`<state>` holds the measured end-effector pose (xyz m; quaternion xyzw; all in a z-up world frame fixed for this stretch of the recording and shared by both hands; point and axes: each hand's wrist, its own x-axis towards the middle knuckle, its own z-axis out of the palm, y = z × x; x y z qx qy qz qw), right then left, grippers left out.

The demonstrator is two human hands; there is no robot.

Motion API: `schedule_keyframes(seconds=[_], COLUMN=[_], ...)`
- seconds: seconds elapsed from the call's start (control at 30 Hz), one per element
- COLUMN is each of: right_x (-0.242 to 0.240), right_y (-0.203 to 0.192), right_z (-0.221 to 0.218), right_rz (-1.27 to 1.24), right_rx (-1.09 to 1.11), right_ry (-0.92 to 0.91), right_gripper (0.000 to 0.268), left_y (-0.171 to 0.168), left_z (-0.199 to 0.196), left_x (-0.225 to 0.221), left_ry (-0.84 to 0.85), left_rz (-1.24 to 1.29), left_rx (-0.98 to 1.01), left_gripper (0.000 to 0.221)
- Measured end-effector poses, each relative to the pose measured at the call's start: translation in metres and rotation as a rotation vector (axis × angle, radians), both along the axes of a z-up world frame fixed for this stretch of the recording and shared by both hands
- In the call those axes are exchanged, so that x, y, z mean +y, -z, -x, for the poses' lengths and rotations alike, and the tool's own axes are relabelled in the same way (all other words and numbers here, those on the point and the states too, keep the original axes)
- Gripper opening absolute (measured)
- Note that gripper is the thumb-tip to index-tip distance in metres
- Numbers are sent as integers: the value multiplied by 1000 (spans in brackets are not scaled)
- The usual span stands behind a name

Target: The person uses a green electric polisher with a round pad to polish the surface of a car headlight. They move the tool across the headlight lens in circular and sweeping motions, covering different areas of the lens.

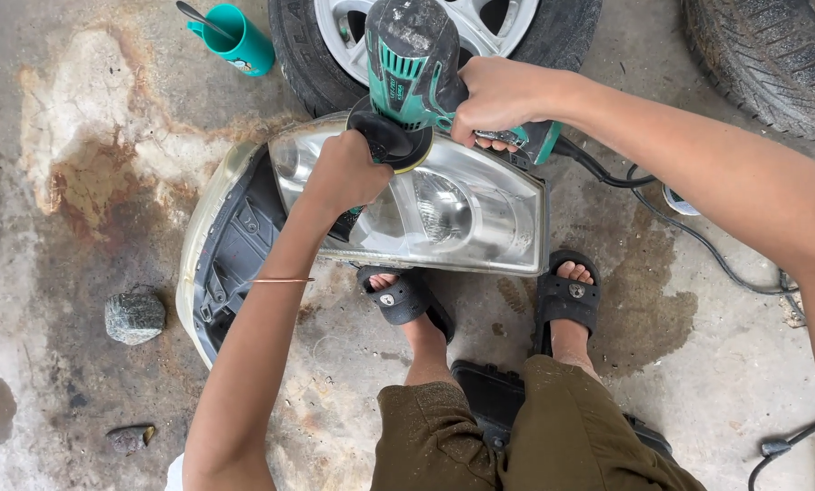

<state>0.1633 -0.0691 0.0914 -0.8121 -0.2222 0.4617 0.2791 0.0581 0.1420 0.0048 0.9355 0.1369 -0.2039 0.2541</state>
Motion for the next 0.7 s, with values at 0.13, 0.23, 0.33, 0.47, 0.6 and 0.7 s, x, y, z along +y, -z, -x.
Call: schedule_keyframes(seconds=[0.13, 0.23, 0.33, 0.47, 0.6, 0.7], right_x=[-7, -13, -22, -33, -45, -58], right_y=[10, -3, -4, -2, -6, -4], right_z=[-6, 0, -1, -2, -1, 0], right_rz=[42, 12, -15, -7, 22, 35], right_rx=[-83, 44, 80, 96, 123, 96], right_ry=[-24, 40, 55, 65, 97, 73], right_gripper=[35, 18, 15, 16, 19, 18], left_y=[-6, -18, -6, 0, -19, 8], left_z=[-3, -4, -9, -14, -16, -20], left_x=[-10, -20, -23, -33, -53, -57], left_ry=[-8, 30, 42, 43, 50, 96], left_rz=[-16, 16, 15, 28, 68, 62], left_rx=[18, 63, 47, 68, 150, 74], left_gripper=[28, 27, 28, 32, 16, 33])
